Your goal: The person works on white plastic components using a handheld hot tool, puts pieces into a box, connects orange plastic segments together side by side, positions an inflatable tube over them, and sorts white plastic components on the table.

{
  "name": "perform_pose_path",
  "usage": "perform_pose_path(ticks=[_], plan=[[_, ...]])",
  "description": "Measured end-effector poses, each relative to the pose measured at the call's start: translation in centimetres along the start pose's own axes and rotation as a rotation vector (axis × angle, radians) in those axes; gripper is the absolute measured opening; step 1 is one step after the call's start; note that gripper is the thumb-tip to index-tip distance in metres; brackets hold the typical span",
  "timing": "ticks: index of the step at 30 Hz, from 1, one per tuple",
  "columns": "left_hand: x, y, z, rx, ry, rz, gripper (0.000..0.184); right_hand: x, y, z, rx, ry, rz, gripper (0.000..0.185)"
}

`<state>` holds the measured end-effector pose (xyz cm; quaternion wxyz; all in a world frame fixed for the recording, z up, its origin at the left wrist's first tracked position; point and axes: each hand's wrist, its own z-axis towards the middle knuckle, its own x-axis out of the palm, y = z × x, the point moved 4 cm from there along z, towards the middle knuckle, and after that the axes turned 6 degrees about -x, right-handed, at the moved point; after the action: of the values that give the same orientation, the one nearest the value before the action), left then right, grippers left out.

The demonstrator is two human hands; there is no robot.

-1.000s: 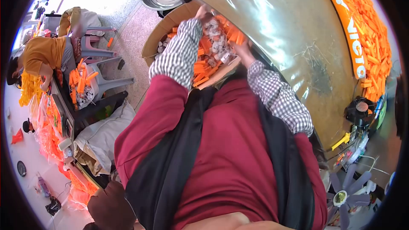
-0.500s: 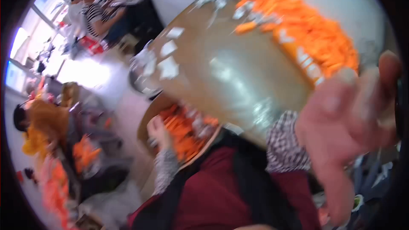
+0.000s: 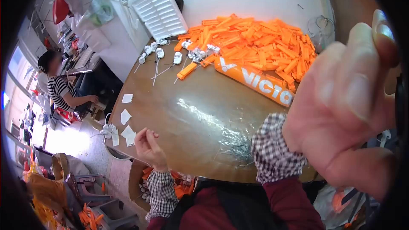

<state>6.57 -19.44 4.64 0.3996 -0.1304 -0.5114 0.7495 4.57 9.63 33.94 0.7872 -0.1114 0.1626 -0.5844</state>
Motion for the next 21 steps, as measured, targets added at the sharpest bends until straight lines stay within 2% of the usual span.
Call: perform_pose_path(ticks=[2, 3, 4, 5, 6, 7, 8, 9, 11, 13, 15, 16, 18, 19, 21], plan=[[2.2, 0.5, 0.9, -0.026, 0.114, -0.024, 0.017, -1.2, -0.2, -0.2, 0.034, 0.015, -0.051, 0.053], [2.9, 1.0, 1.1, -0.062, 0.149, -0.048, 0.019, -3.5, 2.0, -1.2, 0.094, 0.008, -0.082, 0.051], [4.1, 0.7, 1.5, -0.061, 0.199, -0.007, 0.021, -7.3, -0.5, -3.1, 0.165, 0.003, -0.113, 0.048], [5.5, 0.7, 1.9, -0.044, 0.24, 0.009, 0.023, -7.5, 0.3, -4.0, 0.211, 0.013, -0.137, 0.046], [6.5, 1.4, 2.2, -0.07, 0.282, 0.008, 0.024, -7.0, -0.4, -5.2, 0.601, -0.383, -0.557, 0.03], [8.3, 2.4, 2.6, -0.085, 0.308, 0.0, 0.026, -13.2, -1.8, -12.2, 0.689, -0.15, -0.594, 0.028], [8.5, 3.3, 2.5, -0.112, 0.309, 0.03, 0.026, -14.1, -2.6, -13.5, 0.78, -0.173, -0.56, 0.023], [10.9, 3.5, 3.0, -0.092, 0.376, 0.17, 0.025, -17.3, -4.3, -23.0, 1.046, 0.027, -0.861, 0.033], [14.7, 5.4, 4.2, -0.012, 0.515, 0.25, 0.024, -17.6, -4.1, -32.2, 1.262, 0.417, -0.979, 0.047], [20.0, 6.4, 5.6, 0.049, 0.647, 0.302, 0.025, -13.6, -3.6, -32.9, 1.717, 0.834, -0.879, 0.065], [25.3, 9.3, 7.3, 0.158, 0.686, 0.388, 0.031, -11.7, -2.5, -36.3, 1.367, 1.066, -1.126, 0.073], [27.9, 11.4, 8.3, 0.157, 0.755, 0.344, 0.036, -11.8, -2.4, -36.9, 1.245, 1.007, -1.162, 0.073], [32.4, 15.6, 10.5, 0.442, 0.722, 0.507, 0.047, -12.6, -3.0, -36.9, 1.262, 0.997, -1.111, 0.073], [34.0, 16.5, 11.3, 0.436, 0.726, 0.513, 0.047, -13.0, -2.9, -37.0, 1.295, 0.986, -1.07, 0.072], [37.6, 17.5, 13.1, 0.452, 0.829, 0.89, 0.081, -14.0, -3.5, -37.4, 1.262, 0.972, -1.056, 0.071]])
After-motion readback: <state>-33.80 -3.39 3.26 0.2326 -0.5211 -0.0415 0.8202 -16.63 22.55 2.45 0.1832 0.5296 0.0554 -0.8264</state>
